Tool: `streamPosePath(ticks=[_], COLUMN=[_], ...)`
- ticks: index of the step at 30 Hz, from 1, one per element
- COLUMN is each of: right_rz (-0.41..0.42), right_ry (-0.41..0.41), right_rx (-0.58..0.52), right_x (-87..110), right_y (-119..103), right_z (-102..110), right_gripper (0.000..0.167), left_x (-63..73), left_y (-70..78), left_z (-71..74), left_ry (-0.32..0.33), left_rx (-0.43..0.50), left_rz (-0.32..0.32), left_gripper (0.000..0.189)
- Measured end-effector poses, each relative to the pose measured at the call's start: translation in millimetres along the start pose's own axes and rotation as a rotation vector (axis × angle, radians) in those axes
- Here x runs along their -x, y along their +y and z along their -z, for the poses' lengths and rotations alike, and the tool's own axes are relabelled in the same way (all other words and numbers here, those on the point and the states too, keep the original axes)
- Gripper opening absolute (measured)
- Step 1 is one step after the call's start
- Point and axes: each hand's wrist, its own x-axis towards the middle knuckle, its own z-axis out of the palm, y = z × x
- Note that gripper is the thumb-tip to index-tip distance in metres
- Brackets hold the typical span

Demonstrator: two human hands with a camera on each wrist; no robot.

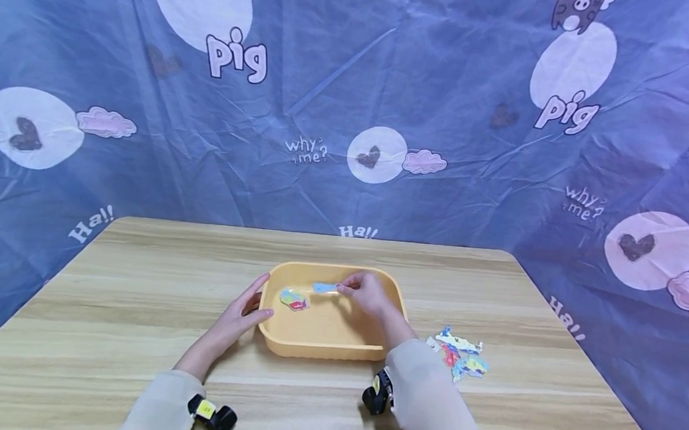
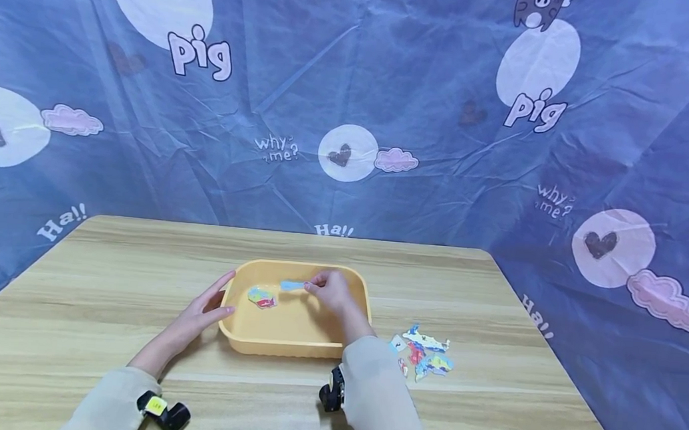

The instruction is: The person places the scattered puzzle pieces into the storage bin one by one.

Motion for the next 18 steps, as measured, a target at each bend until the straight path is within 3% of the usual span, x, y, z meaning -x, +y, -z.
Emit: streamPosePath(ticks=[18], right_rz=[-0.03], right_ry=[0.028], right_rx=[0.094], right_x=[-1.1], right_y=[2.9], right_z=[-6.2], right_gripper=[0.012], left_x=[-0.1], left_y=[-0.6], left_z=[-0.1], left_ry=[0.005], left_rx=[0.005], left_rz=[-0.014], left_gripper=[0.064])
